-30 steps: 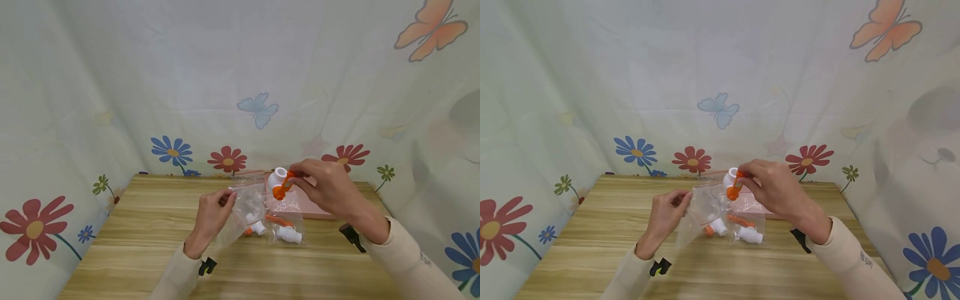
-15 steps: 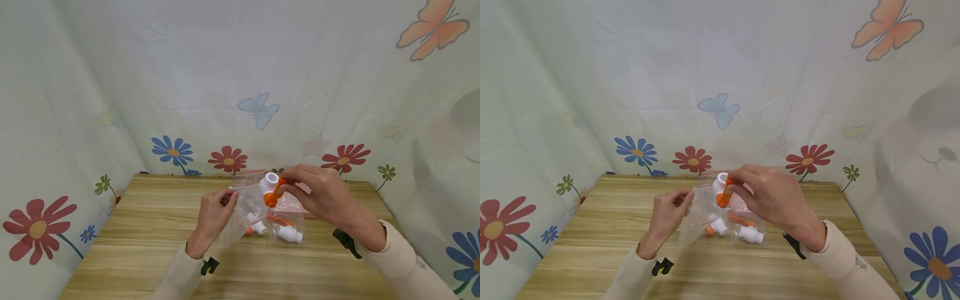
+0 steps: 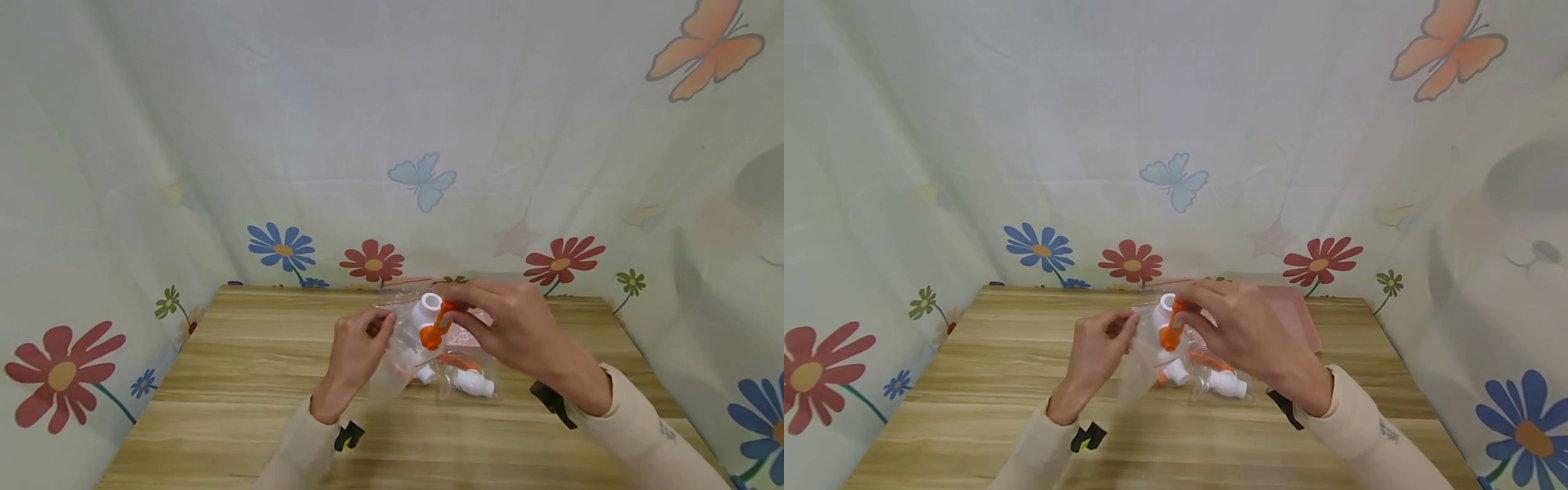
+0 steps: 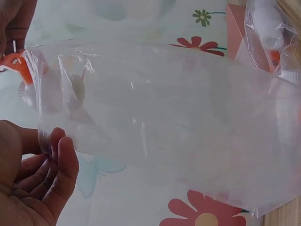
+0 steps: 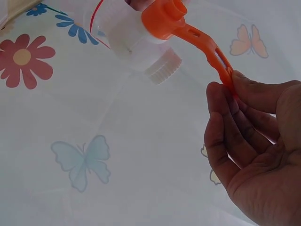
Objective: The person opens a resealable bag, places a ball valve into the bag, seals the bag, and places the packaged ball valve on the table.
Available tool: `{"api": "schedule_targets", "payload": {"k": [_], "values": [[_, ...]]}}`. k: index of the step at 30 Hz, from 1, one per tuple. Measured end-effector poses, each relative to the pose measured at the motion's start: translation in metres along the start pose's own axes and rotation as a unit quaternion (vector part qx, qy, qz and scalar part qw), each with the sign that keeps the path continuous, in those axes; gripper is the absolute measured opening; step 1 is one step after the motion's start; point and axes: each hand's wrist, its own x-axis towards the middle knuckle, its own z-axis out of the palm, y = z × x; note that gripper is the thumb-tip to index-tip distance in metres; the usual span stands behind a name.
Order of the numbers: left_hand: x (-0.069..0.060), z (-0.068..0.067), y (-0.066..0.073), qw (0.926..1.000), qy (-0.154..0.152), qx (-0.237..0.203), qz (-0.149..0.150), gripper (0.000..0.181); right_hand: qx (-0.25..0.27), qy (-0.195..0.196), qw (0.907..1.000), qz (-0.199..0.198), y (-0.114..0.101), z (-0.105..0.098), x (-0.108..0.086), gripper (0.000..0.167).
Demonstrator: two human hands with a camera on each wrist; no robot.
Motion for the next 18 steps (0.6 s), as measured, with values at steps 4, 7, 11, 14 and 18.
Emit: {"api": "schedule_targets", "payload": {"k": [4, 7, 11, 14, 18], "values": [[0.0, 0.0, 0.001, 1.0, 0.003, -0.001, -0.001, 0.01, -0.044, -0.007, 0.9989, 0.01, -0.001, 0.004, -0.002, 0.034], [-0.001, 0.0, 0.002, 1.0, 0.003, -0.008, 0.002, 0.01, -0.087, -0.025, 0.9956, 0.025, -0.002, 0.007, -0.004, 0.031], [-0.002, 0.0, 0.002, 0.9997, 0.006, -0.02, 0.012, 0.009, -0.106, -0.044, 0.9926, 0.037, -0.002, 0.012, -0.005, 0.025], [-0.002, 0.001, 0.001, 0.9994, 0.01, -0.024, 0.021, 0.009, -0.062, -0.047, 0.9966, 0.026, 0.0, 0.021, -0.004, 0.021], [-0.002, 0.001, 0.001, 0.9991, 0.013, -0.029, 0.029, 0.011, 0.009, -0.04, 0.9991, 0.007, 0.003, 0.032, -0.005, 0.02]]}}
